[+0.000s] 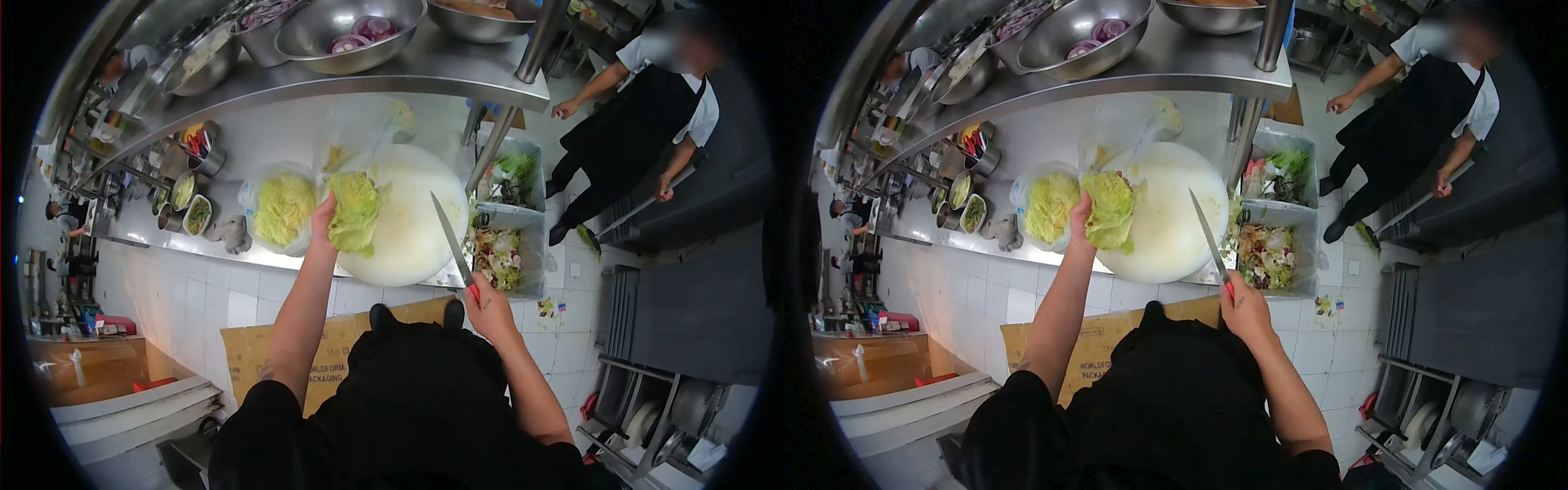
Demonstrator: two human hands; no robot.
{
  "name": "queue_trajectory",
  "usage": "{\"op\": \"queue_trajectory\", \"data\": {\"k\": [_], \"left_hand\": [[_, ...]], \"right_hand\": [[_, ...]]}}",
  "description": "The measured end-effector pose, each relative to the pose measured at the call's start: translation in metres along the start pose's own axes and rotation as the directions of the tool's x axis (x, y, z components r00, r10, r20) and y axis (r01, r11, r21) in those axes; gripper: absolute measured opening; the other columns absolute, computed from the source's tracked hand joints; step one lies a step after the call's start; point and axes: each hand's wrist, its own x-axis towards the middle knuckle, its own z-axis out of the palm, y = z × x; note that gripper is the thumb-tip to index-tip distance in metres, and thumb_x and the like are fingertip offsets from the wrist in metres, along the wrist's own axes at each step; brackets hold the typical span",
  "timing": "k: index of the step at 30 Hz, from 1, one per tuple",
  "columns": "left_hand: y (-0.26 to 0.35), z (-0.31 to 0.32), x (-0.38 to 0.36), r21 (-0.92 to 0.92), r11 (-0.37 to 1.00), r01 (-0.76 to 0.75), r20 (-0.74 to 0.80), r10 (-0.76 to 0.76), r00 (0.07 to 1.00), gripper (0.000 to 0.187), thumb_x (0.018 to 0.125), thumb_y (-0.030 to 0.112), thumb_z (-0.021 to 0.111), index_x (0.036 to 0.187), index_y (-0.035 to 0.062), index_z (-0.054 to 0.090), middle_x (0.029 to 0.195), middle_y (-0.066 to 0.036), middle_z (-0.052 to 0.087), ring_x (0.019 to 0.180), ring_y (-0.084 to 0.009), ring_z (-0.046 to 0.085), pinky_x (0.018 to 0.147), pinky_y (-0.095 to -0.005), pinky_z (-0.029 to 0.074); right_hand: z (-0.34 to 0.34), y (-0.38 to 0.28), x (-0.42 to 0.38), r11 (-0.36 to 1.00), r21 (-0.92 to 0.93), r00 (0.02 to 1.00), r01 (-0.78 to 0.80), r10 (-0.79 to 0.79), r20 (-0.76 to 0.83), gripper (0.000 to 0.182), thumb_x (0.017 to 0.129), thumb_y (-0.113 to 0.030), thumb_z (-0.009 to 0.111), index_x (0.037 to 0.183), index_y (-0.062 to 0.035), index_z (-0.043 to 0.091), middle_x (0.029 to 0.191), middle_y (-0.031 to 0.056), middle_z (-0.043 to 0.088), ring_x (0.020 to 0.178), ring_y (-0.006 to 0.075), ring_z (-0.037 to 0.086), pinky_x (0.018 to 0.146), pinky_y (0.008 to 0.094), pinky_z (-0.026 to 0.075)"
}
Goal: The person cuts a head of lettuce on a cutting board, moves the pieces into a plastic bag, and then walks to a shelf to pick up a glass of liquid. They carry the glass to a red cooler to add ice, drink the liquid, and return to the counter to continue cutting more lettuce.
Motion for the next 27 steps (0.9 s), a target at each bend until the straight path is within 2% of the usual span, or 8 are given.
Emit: {"op": "queue_trajectory", "data": {"k": [2, 5, 8, 13, 17, 20, 23, 27], "left_hand": [[0.008, -0.011, -0.003, 0.088, 0.995, 0.046, -0.135, -0.034, 0.99, 0.064, 0.111, 0.037, 0.065, 0.16, 0.0005, 0.049, 0.154, -0.017, 0.063, 0.137, -0.0333, 0.065, 0.117, -0.0472, 0.052], [0.032, 0.046, -0.014, 0.556, 0.831, 0.01, -0.252, 0.157, 0.955, 0.062, 0.106, 0.027, 0.073, 0.157, -0.0001, 0.052, 0.147, -0.014, 0.067, 0.135, -0.0284, 0.066, 0.114, -0.0412, 0.053], [0.058, 0.071, -0.022, 0.729, 0.682, -0.051, -0.159, 0.241, 0.957, 0.065, 0.099, 0.019, 0.081, 0.155, 0.0017, 0.054, 0.141, -0.011, 0.068, 0.131, -0.0246, 0.067, 0.111, -0.0382, 0.053], [0.044, 0.07, -0.043, 0.99, 0.14, -0.008, -0.026, 0.241, 0.97, 0.072, 0.091, 0.016, 0.088, 0.155, 0.0062, 0.055, 0.145, -0.013, 0.065, 0.135, -0.0282, 0.063, 0.114, -0.0421, 0.051], [0.008, 0.023, -0.061, 0.879, -0.439, -0.187, 0.232, 0.05, 0.972, 0.079, 0.08, 0.01, 0.091, 0.151, 0.0072, 0.056, 0.148, -0.017, 0.061, 0.14, -0.0391, 0.056, 0.117, -0.0485, 0.046], [-0.014, 0.019, -0.064, 0.849, -0.506, -0.153, 0.254, 0.136, 0.958, 0.082, 0.077, 0.012, 0.092, 0.15, 0.0087, 0.056, 0.144, -0.019, 0.06, 0.136, -0.045, 0.054, 0.116, -0.0529, 0.042], [-0.04, 0.006, -0.05, 0.836, -0.531, -0.141, 0.297, 0.221, 0.929, 0.081, 0.079, 0.016, 0.09, 0.151, 0.0097, 0.055, 0.144, -0.018, 0.06, 0.138, -0.0427, 0.053, 0.116, -0.0541, 0.04], [-0.083, 0.032, -0.024, 0.872, -0.489, 0.002, 0.2, 0.362, 0.911, 0.081, 0.079, 0.018, 0.09, 0.151, 0.0093, 0.054, 0.141, -0.018, 0.059, 0.135, -0.0422, 0.052, 0.113, -0.0536, 0.041]], "right_hand": [[0.006, 0.008, -0.001, 1.0, -0.029, 1.0, 0.005, -0.004, 0.024, 0.033, 0.108, -0.025, 0.063, 0.136, -0.0088, 0.058, 0.09, 0.0275, 0.075, 0.086, 0.0526, 0.072, 0.077, 0.0622, 0.055], [0.007, 0.013, 0.002, 0.997, -0.072, 0.998, -0.029, 0.034, 0.058, 0.032, 0.107, -0.025, 0.063, 0.135, -0.0102, 0.058, 0.088, 0.0272, 0.074, 0.085, 0.0525, 0.072, 0.076, 0.063, 0.055], [0.003, 0.013, 0.0, 0.998, -0.035, 0.996, -0.042, 0.045, 0.077, 0.03, 0.108, -0.025, 0.063, 0.133, -0.0104, 0.057, 0.086, 0.027, 0.074, 0.084, 0.0525, 0.072, 0.075, 0.0635, 0.055], [0.004, 0.02, 0.001, 0.999, -0.043, 0.996, -0.017, 0.021, 0.09, 0.029, 0.108, -0.026, 0.062, 0.132, -0.0107, 0.056, 0.085, 0.0273, 0.074, 0.083, 0.0534, 0.071, 0.075, 0.0636, 0.054], [-0.002, 0.022, 0.003, 0.999, -0.043, 0.992, -0.01, 0.015, 0.123, 0.028, 0.109, -0.027, 0.062, 0.132, -0.0106, 0.055, 0.086, 0.0284, 0.073, 0.085, 0.0543, 0.071, 0.075, 0.0639, 0.054], [-0.007, 0.02, 0.005, 0.999, -0.049, 0.989, -0.017, 0.024, 0.147, 0.027, 0.109, -0.026, 0.062, 0.13, -0.0093, 0.056, 0.086, 0.0293, 0.073, 0.086, 0.0552, 0.071, 0.075, 0.0635, 0.054], [-0.011, 0.024, 0.01, 0.999, 0.037, 0.988, 0.012, -0.018, 0.151, 0.026, 0.108, -0.024, 0.063, 0.127, -0.0069, 0.057, 0.088, 0.0303, 0.072, 0.088, 0.0551, 0.071, 0.078, 0.0628, 0.054], [-0.022, 0.015, 0.023, 0.998, 0.058, 0.978, 0.028, -0.039, 0.206, 0.029, 0.107, -0.021, 0.065, 0.129, -0.004, 0.057, 0.095, 0.0319, 0.073, 0.093, 0.0535, 0.071, 0.082, 0.0621, 0.054]]}}
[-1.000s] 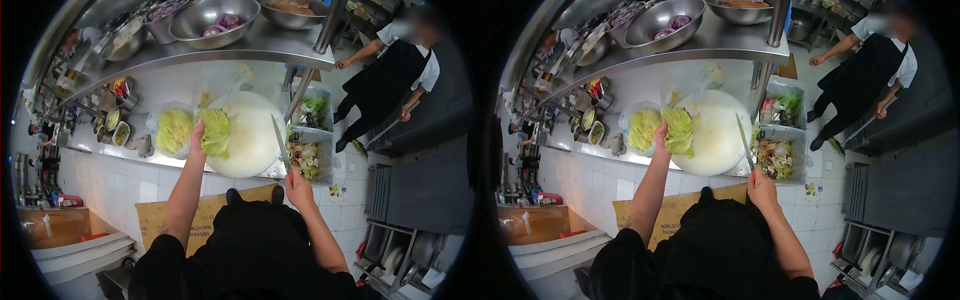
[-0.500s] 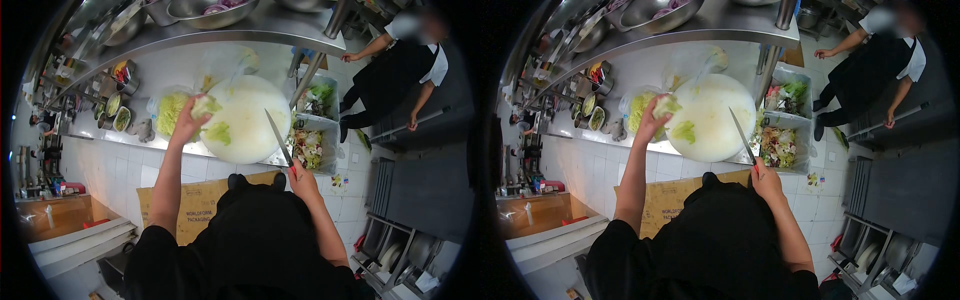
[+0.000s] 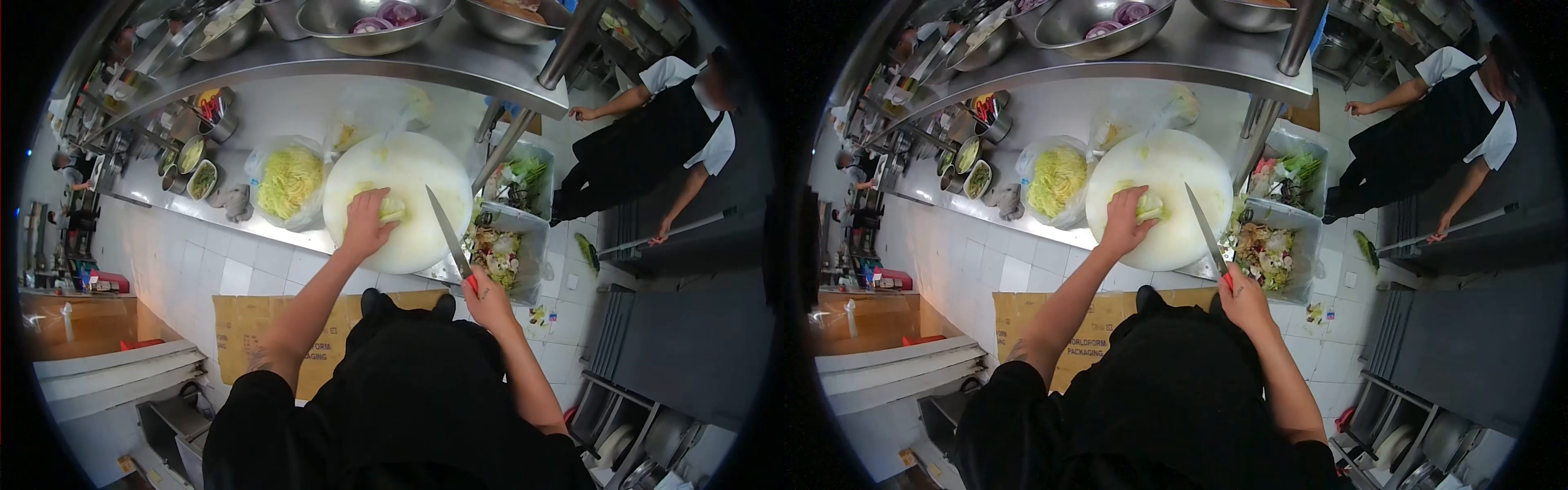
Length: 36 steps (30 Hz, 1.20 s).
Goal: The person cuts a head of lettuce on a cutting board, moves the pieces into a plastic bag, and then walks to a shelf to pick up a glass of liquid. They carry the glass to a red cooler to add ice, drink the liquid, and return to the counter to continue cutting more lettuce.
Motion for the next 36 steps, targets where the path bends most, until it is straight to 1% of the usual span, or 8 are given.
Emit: {"op": "queue_trajectory", "data": {"k": [9, 12, 15, 17, 20, 22, 34, 36], "left_hand": [[0.048, -0.03, -0.004, 0.152, 0.979, 0.134, -0.015, -0.133, 0.991, 0.095, 0.085, 0.041, 0.091, 0.162, 0.0089, 0.046, 0.162, -0.025, 0.047, 0.151, -0.0434, 0.043, 0.122, -0.0571, 0.036], [0.007, -0.032, 0.006, -0.245, 0.969, 0.036, -0.08, -0.057, 0.995, 0.093, 0.087, 0.047, 0.089, 0.16, 0.0052, 0.049, 0.161, -0.027, 0.048, 0.153, -0.0456, 0.042, 0.121, -0.0678, 0.035], [0.007, -0.018, 0.027, -0.108, 0.984, -0.139, 0.1, 0.15, 0.984, 0.083, 0.095, 0.042, 0.081, 0.161, 0.0033, 0.048, 0.168, -0.026, 0.043, 0.158, -0.0462, 0.038, 0.122, -0.0737, 0.032], [0.033, -0.008, 0.041, 0.008, 0.983, -0.183, 0.213, 0.177, 0.961, 0.075, 0.101, 0.041, 0.074, 0.16, 0.0021, 0.05, 0.17, -0.024, 0.042, 0.16, -0.0466, 0.035, 0.123, -0.076, 0.031], [0.041, 0.01, 0.054, 0.237, 0.934, -0.266, 0.35, 0.173, 0.921, 0.067, 0.109, 0.042, 0.06, 0.162, 0.001, 0.049, 0.176, -0.019, 0.036, 0.166, -0.0446, 0.024, 0.125, -0.0783, 0.025], [0.036, 0.012, 0.065, 0.365, 0.868, -0.336, 0.397, 0.181, 0.9, 0.068, 0.11, 0.044, 0.057, 0.163, 0.0013, 0.048, 0.178, -0.018, 0.034, 0.168, -0.0434, 0.02, 0.126, -0.0783, 0.023], [0.019, 0.022, 0.075, 0.265, 0.907, -0.326, 0.295, 0.246, 0.923, 0.072, 0.111, 0.045, 0.052, 0.17, 0.0053, 0.038, 0.182, -0.016, 0.026, 0.168, -0.0417, 0.02, 0.127, -0.0775, 0.019], [0.015, 0.025, 0.075, 0.232, 0.919, -0.32, 0.273, 0.254, 0.928, 0.072, 0.111, 0.045, 0.051, 0.17, 0.0056, 0.038, 0.182, -0.018, 0.025, 0.168, -0.042, 0.02, 0.128, -0.0754, 0.02]], "right_hand": [[0.007, 0.003, 0.02, 0.985, -0.156, 0.997, 0.068, -0.061, 0.051, 0.038, 0.109, -0.023, 0.059, 0.141, -0.0043, 0.054, 0.097, 0.0301, 0.075, 0.093, 0.0524, 0.073, 0.083, 0.0609, 0.056], [0.007, -0.001, 0.014, 0.995, -0.103, 0.999, 0.016, -0.013, 0.034, 0.039, 0.109, -0.023, 0.061, 0.142, -0.0039, 0.054, 0.097, 0.0303, 0.075, 0.095, 0.0529, 0.072, 0.084, 0.0594, 0.057], [0.018, 0.002, 0.003, 0.997, 0.06, 0.998, -0.054, 0.056, -0.025, 0.039, 0.109, -0.023, 0.062, 0.142, -0.0038, 0.056, 0.093, 0.0286, 0.075, 0.089, 0.0502, 0.074, 0.08, 0.0553, 0.058], [0.013, -0.027, -0.004, 0.923, 0.263, 0.959, -0.282, 0.283, 0.038, 0.037, 0.11, -0.022, 0.063, 0.142, -0.0046, 0.058, 0.085, 0.025, 0.073, 0.074, 0.0408, 0.076, 0.07, 0.049, 0.058], [0.028, -0.033, -0.016, 0.877, 0.37, 0.942, -0.306, 0.336, -0.018, 0.033, 0.111, -0.021, 0.062, 0.141, -0.0056, 0.059, 0.082, 0.0229, 0.071, 0.066, 0.0341, 0.074, 0.065, 0.0462, 0.057], [0.037, -0.03, -0.021, 0.907, 0.33, 0.948, -0.262, 0.306, -0.088, 0.033, 0.111, -0.021, 0.062, 0.14, -0.0061, 0.06, 0.082, 0.0233, 0.071, 0.068, 0.0361, 0.074, 0.067, 0.0457, 0.057], [0.002, -0.032, -0.015, 0.945, 0.272, 0.976, -0.182, 0.207, -0.064, 0.039, 0.109, -0.021, 0.065, 0.143, -0.0031, 0.058, 0.091, 0.0287, 0.074, 0.086, 0.0498, 0.074, 0.076, 0.0515, 0.057], [0.008, -0.013, -0.005, 0.987, 0.13, 0.987, -0.1, 0.115, -0.114, 0.04, 0.109, -0.021, 0.065, 0.143, -0.0029, 0.058, 0.092, 0.0288, 0.074, 0.087, 0.0506, 0.073, 0.076, 0.0532, 0.057]]}}
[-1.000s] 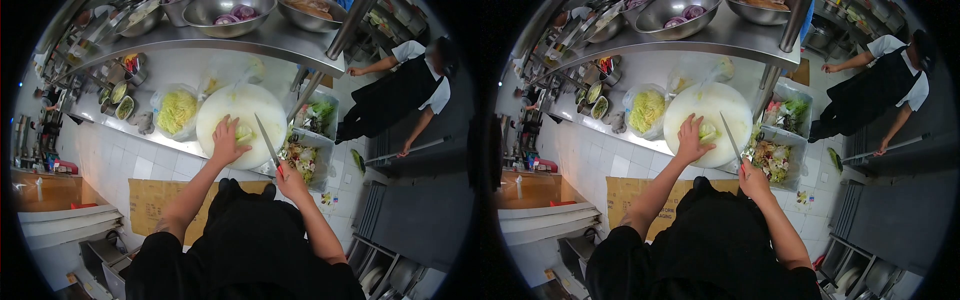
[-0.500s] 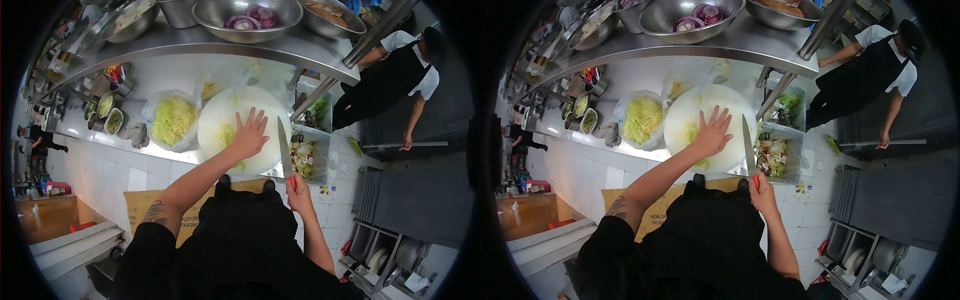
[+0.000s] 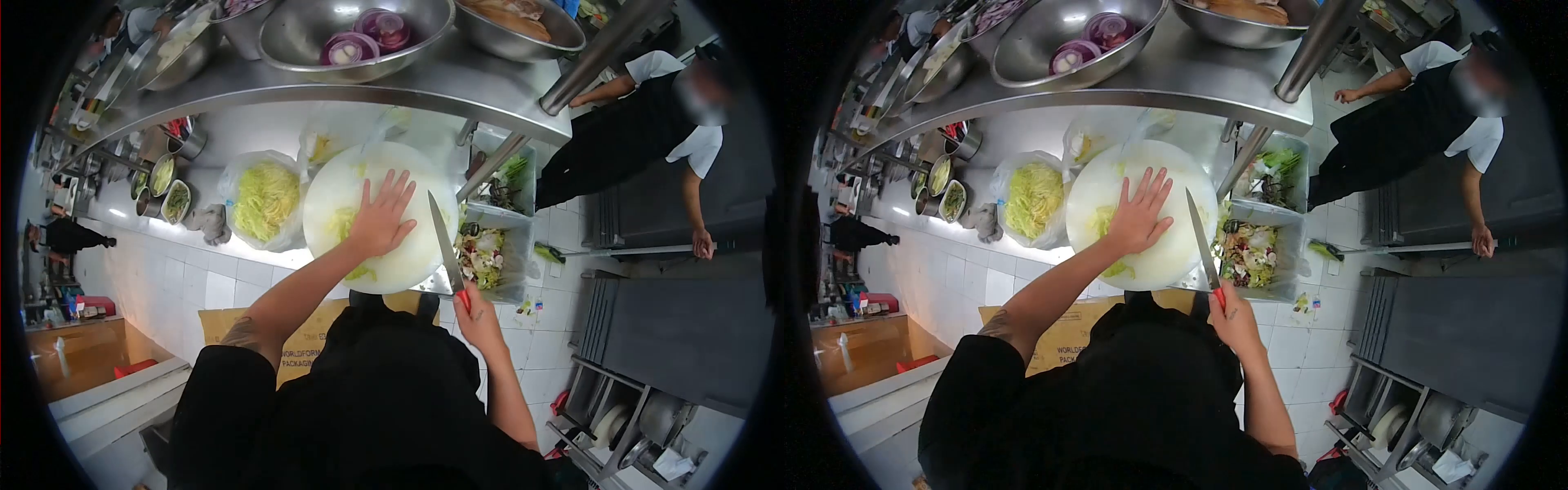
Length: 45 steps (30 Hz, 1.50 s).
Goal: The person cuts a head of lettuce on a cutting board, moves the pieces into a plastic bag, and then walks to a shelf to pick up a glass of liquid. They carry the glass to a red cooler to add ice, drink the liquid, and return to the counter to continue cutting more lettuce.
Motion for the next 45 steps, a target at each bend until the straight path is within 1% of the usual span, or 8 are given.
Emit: {"op": "queue_trajectory", "data": {"k": [4, 7, 10, 18, 21, 24, 33, 45], "left_hand": [[-0.011, -0.003, -0.001, -0.427, 0.903, 0.05, -0.097, -0.1, 0.99, 0.068, 0.11, 0.038, 0.056, 0.167, 0.0043, 0.041, 0.176, -0.023, 0.034, 0.165, -0.0441, 0.027, 0.131, -0.0675, 0.023], [-0.027, -0.066, -0.01, -0.476, 0.876, -0.082, -0.227, -0.032, 0.973, 0.06, 0.105, 0.026, 0.064, 0.158, 0.0031, 0.049, 0.162, -0.023, 0.05, 0.154, -0.044, 0.042, 0.129, -0.0586, 0.029], [-0.055, -0.066, -0.048, -0.513, 0.858, -0.039, -0.175, -0.06, 0.983, 0.052, 0.099, 0.016, 0.071, 0.147, 0.0024, 0.056, 0.144, -0.022, 0.059, 0.139, -0.0425, 0.052, 0.124, -0.0531, 0.035], [-0.01, -0.018, -0.079, -0.611, 0.79, 0.052, -0.141, -0.173, 0.975, 0.038, 0.099, 0.014, 0.071, 0.133, 0.0027, 0.06, 0.145, -0.022, 0.051, 0.135, -0.0421, 0.051, 0.12, -0.0512, 0.038], [-0.008, -0.014, -0.078, -0.582, 0.813, 0.03, -0.141, -0.137, 0.981, 0.035, 0.098, 0.014, 0.073, 0.129, 0.0044, 0.06, 0.141, -0.021, 0.053, 0.131, -0.0409, 0.053, 0.116, -0.0494, 0.04], [-0.007, -0.022, -0.079, -0.409, 0.911, -0.051, -0.276, -0.07, 0.959, 0.028, 0.097, 0.011, 0.073, 0.123, 0.0065, 0.063, 0.136, -0.018, 0.058, 0.129, -0.0386, 0.055, 0.111, -0.0466, 0.043], [-0.014, -0.014, -0.059, -0.475, 0.853, -0.217, -0.291, 0.08, 0.953, 0.022, 0.09, 0.005, 0.073, 0.11, 0.0075, 0.065, 0.121, -0.012, 0.066, 0.117, -0.0374, 0.06, 0.104, -0.0475, 0.047], [-0.016, -0.013, -0.058, -0.452, 0.87, -0.197, -0.238, 0.096, 0.967, 0.025, 0.087, 0.005, 0.072, 0.111, 0.007, 0.067, 0.122, -0.012, 0.067, 0.12, -0.0373, 0.06, 0.106, -0.0468, 0.05]], "right_hand": [[-0.003, -0.003, 0.007, 0.993, -0.104, 0.998, 0.058, -0.056, 0.025, 0.04, 0.109, -0.022, 0.065, 0.144, -0.0023, 0.057, 0.092, 0.0293, 0.075, 0.088, 0.0522, 0.073, 0.076, 0.056, 0.056], [0.001, 0.004, 0.012, 0.976, -0.182, 0.993, 0.115, -0.108, 0.051, 0.04, 0.11, -0.023, 0.063, 0.144, -0.0037, 0.056, 0.093, 0.0306, 0.075, 0.088, 0.0529, 0.073, 0.078, 0.0591, 0.055], [0.002, 0.005, 0.012, 0.953, -0.282, 0.994, 0.107, -0.098, 0.048, 0.038, 0.11, -0.024, 0.061, 0.143, -0.0047, 0.056, 0.092, 0.0298, 0.075, 0.088, 0.0526, 0.073, 0.078, 0.0613, 0.056], [-0.004, -0.02, 0.016, 0.887, -0.432, 0.984, 0.166, -0.179, 0.012, 0.026, 0.11, -0.024, 0.06, 0.131, -0.0085, 0.058, 0.088, 0.0254, 0.076, 0.083, 0.0493, 0.074, 0.074, 0.0598, 0.057], [0.004, -0.026, 0.027, 0.848, -0.473, 0.962, 0.239, -0.274, -0.005, 0.02, 0.109, -0.023, 0.06, 0.123, -0.0083, 0.057, 0.089, 0.0228, 0.076, 0.082, 0.0475, 0.075, 0.072, 0.0601, 0.058], [0.012, -0.022, 0.039, 0.803, -0.576, 0.988, 0.153, -0.126, 0.086, 0.018, 0.11, -0.024, 0.058, 0.117, -0.0085, 0.056, 0.088, 0.0218, 0.076, 0.081, 0.0465, 0.075, 0.072, 0.0608, 0.058], [0.007, -0.041, 0.036, 0.745, -0.591, 0.943, 0.308, -0.32, 0.088, 0.017, 0.11, -0.023, 0.061, 0.112, -0.0073, 0.056, 0.084, 0.0212, 0.074, 0.077, 0.0468, 0.073, 0.068, 0.0585, 0.057], [0.029, -0.044, 0.074, 0.704, -0.633, 0.945, 0.323, -0.278, 0.174, 0.019, 0.111, -0.025, 0.056, 0.116, -0.007, 0.055, 0.077, 0.023, 0.072, 0.07, 0.0471, 0.073, 0.064, 0.0609, 0.057]]}}
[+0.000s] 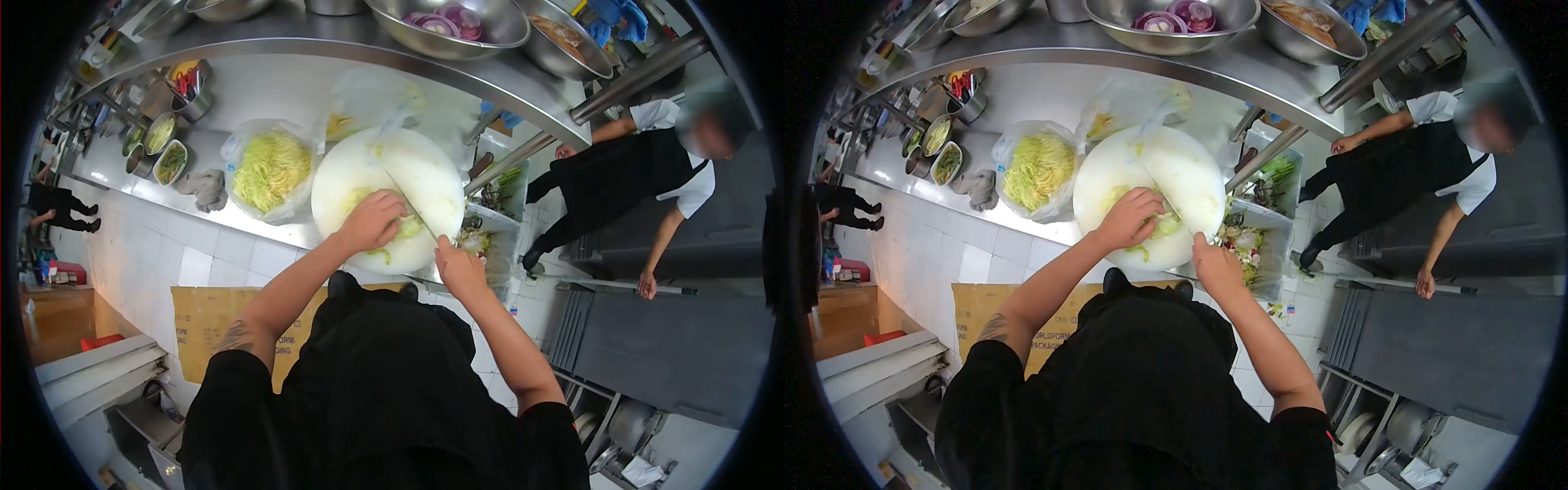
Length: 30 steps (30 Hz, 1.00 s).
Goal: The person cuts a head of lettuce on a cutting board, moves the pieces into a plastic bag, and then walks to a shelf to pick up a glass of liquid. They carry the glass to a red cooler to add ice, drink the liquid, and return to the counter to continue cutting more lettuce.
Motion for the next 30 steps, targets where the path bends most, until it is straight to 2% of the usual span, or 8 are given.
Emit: {"op": "queue_trajectory", "data": {"k": [3, 9, 12, 16, 21, 24, 27, 30], "left_hand": [[-0.003, 0.0, -0.001, -0.006, 0.999, -0.032, -0.009, 0.032, 0.999, 0.025, 0.087, 0.005, 0.072, 0.111, 0.0067, 0.067, 0.123, -0.012, 0.067, 0.12, -0.0374, 0.06, 0.107, -0.0467, 0.05], [-0.003, 0.0, -0.002, -0.001, 1.0, -0.022, -0.021, 0.022, 1.0, 0.025, 0.088, 0.005, 0.071, 0.112, 0.0064, 0.067, 0.123, -0.013, 0.067, 0.121, -0.0371, 0.06, 0.108, -0.0469, 0.05], [-0.004, 0.0, -0.003, -0.006, 0.999, -0.036, -0.014, 0.036, 0.999, 0.024, 0.088, 0.006, 0.071, 0.112, 0.0063, 0.067, 0.123, -0.013, 0.067, 0.121, -0.0374, 0.06, 0.108, -0.0472, 0.05], [-0.003, 0.002, -0.004, -0.017, 0.999, -0.031, -0.024, 0.03, 0.999, 0.023, 0.088, 0.006, 0.071, 0.111, 0.0064, 0.067, 0.122, -0.013, 0.067, 0.121, -0.0377, 0.06, 0.107, -0.0473, 0.049], [-0.004, 0.0, -0.004, -0.002, 1.0, -0.031, -0.018, 0.031, 0.999, 0.023, 0.089, 0.006, 0.071, 0.111, 0.0067, 0.067, 0.123, -0.013, 0.067, 0.121, -0.0377, 0.06, 0.107, -0.0472, 0.049], [-0.002, 0.001, -0.004, -0.011, 1.0, -0.013, -0.025, 0.013, 1.0, 0.022, 0.089, 0.006, 0.071, 0.11, 0.0068, 0.067, 0.123, -0.013, 0.067, 0.121, -0.0377, 0.06, 0.107, -0.0472, 0.049], [0.0, -0.003, -0.002, -0.002, 0.999, -0.037, -0.03, 0.037, 0.999, 0.021, 0.089, 0.006, 0.071, 0.11, 0.0069, 0.067, 0.123, -0.013, 0.067, 0.12, -0.0376, 0.06, 0.107, -0.0472, 0.049], [-0.002, -0.001, -0.003, -0.015, 1.0, -0.022, -0.019, 0.022, 1.0, 0.021, 0.09, 0.007, 0.071, 0.11, 0.0069, 0.067, 0.123, -0.013, 0.068, 0.119, -0.0377, 0.06, 0.107, -0.0472, 0.049]], "right_hand": [[-0.038, -0.017, -0.015, 0.999, -0.03, 0.999, -0.016, 0.017, 0.039, 0.017, 0.11, -0.024, 0.056, 0.114, -0.0073, 0.054, 0.075, 0.0227, 0.073, 0.072, 0.0481, 0.073, 0.065, 0.0631, 0.055], [-0.007, -0.01, 0.004, 1.0, 0.015, 1.0, 0.004, -0.004, 0.028, 0.018, 0.111, -0.024, 0.055, 0.114, -0.0069, 0.052, 0.077, 0.0231, 0.073, 0.074, 0.0482, 0.074, 0.068, 0.0638, 0.055], [-0.037, -0.021, -0.014, 0.998, -0.045, 0.994, -0.049, 0.054, 0.096, 0.018, 0.111, -0.024, 0.055, 0.114, -0.0074, 0.051, 0.081, 0.0232, 0.074, 0.077, 0.0474, 0.075, 0.07, 0.063, 0.056], [-0.012, -0.016, -0.006, 0.999, 0.014, 0.997, -0.04, 0.039, 0.073, 0.019, 0.111, -0.025, 0.055, 0.116, -0.007, 0.05, 0.083, 0.0235, 0.075, 0.08, 0.0473, 0.075, 0.071, 0.0623, 0.056], [-0.046, -0.033, -0.016, 0.997, -0.022, 0.989, -0.08, 0.082, 0.122, 0.021, 0.112, -0.027, 0.055, 0.116, -0.0061, 0.05, 0.082, 0.0243, 0.075, 0.08, 0.0482, 0.075, 0.071, 0.0624, 0.056], [-0.003, -0.02, 0.008, 0.996, 0.074, 0.996, -0.053, 0.048, 0.077, 0.022, 0.112, -0.026, 0.055, 0.117, -0.0058, 0.05, 0.081, 0.0255, 0.074, 0.08, 0.0494, 0.075, 0.072, 0.0629, 0.056], [-0.037, -0.031, -0.004, 0.997, 0.032, 0.99, -0.076, 0.071, 0.124, 0.021, 0.112, -0.025, 0.054, 0.118, -0.0053, 0.051, 0.08, 0.0263, 0.074, 0.081, 0.0505, 0.074, 0.074, 0.0634, 0.056], [-0.026, -0.029, -0.012, 0.991, 0.082, 0.987, -0.104, 0.092, 0.133, 0.023, 0.112, -0.026, 0.055, 0.119, -0.0053, 0.051, 0.082, 0.0259, 0.075, 0.082, 0.051, 0.074, 0.075, 0.0631, 0.057]]}}
